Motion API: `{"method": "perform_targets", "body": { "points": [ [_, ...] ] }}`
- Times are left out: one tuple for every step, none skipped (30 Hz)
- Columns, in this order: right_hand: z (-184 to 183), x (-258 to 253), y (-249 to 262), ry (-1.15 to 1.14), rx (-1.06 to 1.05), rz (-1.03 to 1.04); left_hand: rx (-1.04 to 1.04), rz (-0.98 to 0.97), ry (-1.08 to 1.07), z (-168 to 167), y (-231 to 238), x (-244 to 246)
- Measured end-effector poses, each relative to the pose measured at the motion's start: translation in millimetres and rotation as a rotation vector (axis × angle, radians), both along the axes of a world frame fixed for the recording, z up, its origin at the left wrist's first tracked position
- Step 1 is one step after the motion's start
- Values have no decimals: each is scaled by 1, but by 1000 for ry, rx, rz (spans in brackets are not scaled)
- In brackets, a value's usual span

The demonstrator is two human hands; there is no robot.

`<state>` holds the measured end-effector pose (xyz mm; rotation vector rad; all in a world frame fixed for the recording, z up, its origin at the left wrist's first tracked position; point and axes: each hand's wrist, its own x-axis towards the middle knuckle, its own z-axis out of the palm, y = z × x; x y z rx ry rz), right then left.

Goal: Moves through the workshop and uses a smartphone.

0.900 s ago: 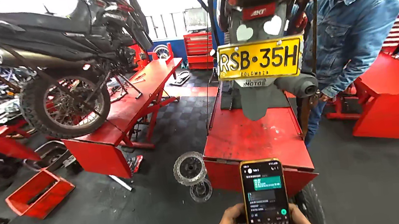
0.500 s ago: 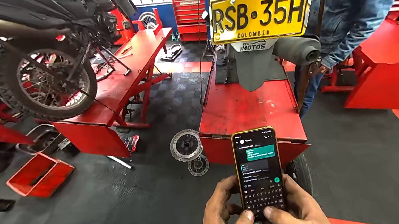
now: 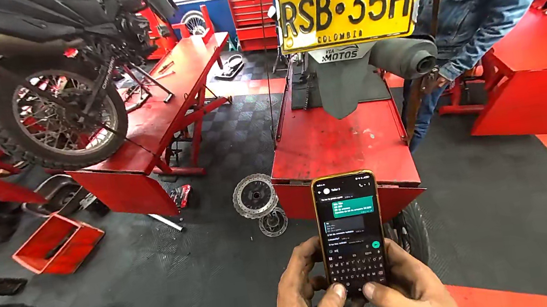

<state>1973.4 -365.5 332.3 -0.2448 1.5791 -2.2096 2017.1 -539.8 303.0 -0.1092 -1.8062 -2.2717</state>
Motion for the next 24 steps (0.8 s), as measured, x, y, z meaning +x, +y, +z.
{"method": "perform_targets", "body": {
  "points": [
    [-1,0,0,0,-13,6,6,4,1,0,0,0],
    [-2,0,1,0,-22,9,10,7,0,-1,0,0],
    [-2,-1,1,-1,-25,10,14,6,0,-1,0,0],
    [-2,-1,0,-3,-19,4,16,1,2,-1,0,0],
    [-2,-1,0,-8,-9,-7,16,-6,3,-1,0,0],
    [-1,-1,-1,-13,2,-20,14,-13,5,-1,0,0],
    [-1,-1,-2,-17,14,-32,12,-18,8,-1,0,0],
    [0,-1,-3,-23,26,-44,11,-21,10,-1,0,0],
    [0,-1,-3,-25,30,-45,14,-22,12,-2,0,0],
    [0,-1,-3,-23,24,-38,19,-22,14,-2,0,0],
    [0,-1,-2,-15,11,-20,20,-18,15,-3,0,0],
    [-1,-2,-1,-5,2,-1,20,-15,15,-3,0,0],
    [-1,-2,-1,1,0,9,23,-13,14,-3,-1,0],
    [-1,-2,-2,0,5,8,28,-13,9,-3,-1,0],
    [0,-2,-2,-5,12,2,34,-16,2,-2,-1,0],
    [0,-3,-2,-7,19,-6,36,-23,-2,-2,0,0],
    [0,-3,-2,-6,22,-8,38,-31,-5,-2,0,0],
    [0,-4,-1,-1,18,-1,36,-36,-4,-2,-1,0],
    [0,-4,0,5,11,12,34,-41,0,-2,-1,-1],
    [0,-5,0,9,0,17,36,-42,6,-3,-2,-1],
    [0,-5,1,10,-7,21,39,-43,8,-3,-2,-2],
    [0,-5,1,7,-11,23,43,-44,9,-3,-2,-2],
    [0,-6,1,2,-19,26,48,-43,11,-3,-1,-2],
    [0,-6,1,-3,-29,29,51,-38,12,-3,-1,-3]
  ]
}}
